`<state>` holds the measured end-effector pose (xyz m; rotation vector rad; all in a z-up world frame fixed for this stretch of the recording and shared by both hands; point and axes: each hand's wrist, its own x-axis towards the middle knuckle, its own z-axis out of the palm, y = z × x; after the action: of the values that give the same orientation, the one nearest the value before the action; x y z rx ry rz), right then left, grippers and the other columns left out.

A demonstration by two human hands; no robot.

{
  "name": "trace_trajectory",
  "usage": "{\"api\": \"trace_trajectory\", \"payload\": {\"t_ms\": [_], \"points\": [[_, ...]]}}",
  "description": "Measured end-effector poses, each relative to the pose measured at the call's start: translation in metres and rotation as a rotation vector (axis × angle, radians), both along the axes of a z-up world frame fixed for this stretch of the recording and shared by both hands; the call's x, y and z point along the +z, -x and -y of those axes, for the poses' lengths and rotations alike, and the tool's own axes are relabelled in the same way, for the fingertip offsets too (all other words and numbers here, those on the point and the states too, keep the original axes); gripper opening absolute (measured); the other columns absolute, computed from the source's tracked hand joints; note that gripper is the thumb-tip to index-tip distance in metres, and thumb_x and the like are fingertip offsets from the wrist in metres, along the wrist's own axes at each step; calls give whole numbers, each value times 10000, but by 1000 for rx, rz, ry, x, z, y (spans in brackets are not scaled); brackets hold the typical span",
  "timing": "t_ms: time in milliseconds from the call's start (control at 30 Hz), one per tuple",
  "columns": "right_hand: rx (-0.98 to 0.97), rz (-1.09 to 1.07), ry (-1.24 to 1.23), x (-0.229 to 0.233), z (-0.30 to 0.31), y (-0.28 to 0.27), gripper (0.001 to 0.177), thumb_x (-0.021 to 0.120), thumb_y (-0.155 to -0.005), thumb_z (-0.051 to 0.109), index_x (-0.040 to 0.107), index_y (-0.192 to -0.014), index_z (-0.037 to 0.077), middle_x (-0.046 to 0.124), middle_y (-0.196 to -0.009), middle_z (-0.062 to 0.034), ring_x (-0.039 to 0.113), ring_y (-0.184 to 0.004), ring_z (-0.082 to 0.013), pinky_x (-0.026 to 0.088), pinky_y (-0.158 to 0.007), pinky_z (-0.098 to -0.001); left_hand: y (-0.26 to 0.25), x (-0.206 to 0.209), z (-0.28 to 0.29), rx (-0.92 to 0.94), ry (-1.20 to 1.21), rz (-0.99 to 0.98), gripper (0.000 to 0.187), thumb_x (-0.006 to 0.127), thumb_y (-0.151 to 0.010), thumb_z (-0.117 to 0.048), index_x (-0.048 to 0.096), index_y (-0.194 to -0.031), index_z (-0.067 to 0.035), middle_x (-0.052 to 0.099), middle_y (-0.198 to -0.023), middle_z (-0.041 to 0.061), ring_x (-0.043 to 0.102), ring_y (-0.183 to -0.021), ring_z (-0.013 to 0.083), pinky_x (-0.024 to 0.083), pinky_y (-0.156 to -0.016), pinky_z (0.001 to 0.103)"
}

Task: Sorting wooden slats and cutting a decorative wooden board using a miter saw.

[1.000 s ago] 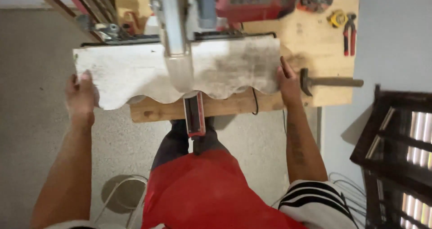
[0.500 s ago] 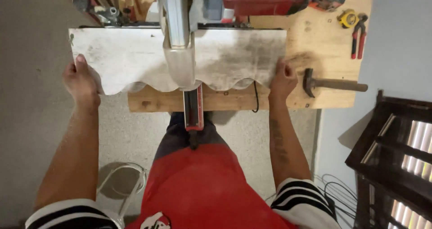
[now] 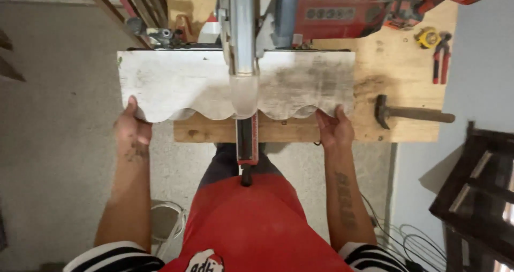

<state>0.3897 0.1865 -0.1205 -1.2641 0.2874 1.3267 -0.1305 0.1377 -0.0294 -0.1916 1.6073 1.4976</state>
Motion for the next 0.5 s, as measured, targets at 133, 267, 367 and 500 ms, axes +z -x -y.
{"api": "trace_trajectory", "payload": {"t_ms": [133, 267, 367, 500], "points": [[26, 26, -52, 2, 4, 3, 454, 739, -987, 261, 537, -1212, -78, 499, -1135, -275, 589, -1223, -562, 514, -1069, -652, 15, -37, 23, -14, -15, -37, 538, 668, -1085, -214, 453, -1442, 126, 442, -1484, 378, 454, -1408, 463, 428, -1190, 590], [130, 112, -91, 9, 10, 5, 445, 718, -1004, 330, 540, -1197, -29, 489, -1124, -203, 612, -1241, -461, 505, -1135, -570, -9, 28, 4, -146, 19, -89, 570, 692, -1077, -263, 454, -1427, 120, 473, -1455, 386, 503, -1376, 482, 477, -1151, 594], [93, 77, -105, 2, 6, 1, 477, 748, -992, 252, 511, -1258, -64, 534, -1128, -278, 626, -1201, -516, 489, -1094, -636, 1, 11, 5, -155, -35, -91, 575, 678, -1095, -230, 409, -1450, 135, 467, -1474, 379, 464, -1390, 507, 469, -1145, 624], [64, 76, -72, 14, 8, 11, 420, 713, -989, 301, 578, -1222, -21, 566, -1063, -211, 679, -1127, -443, 554, -1069, -540, 2, -2, 21, -169, -8, -123, 522, 682, -1088, -294, 486, -1405, 72, 524, -1429, 340, 537, -1347, 456, 522, -1121, 605]]}}
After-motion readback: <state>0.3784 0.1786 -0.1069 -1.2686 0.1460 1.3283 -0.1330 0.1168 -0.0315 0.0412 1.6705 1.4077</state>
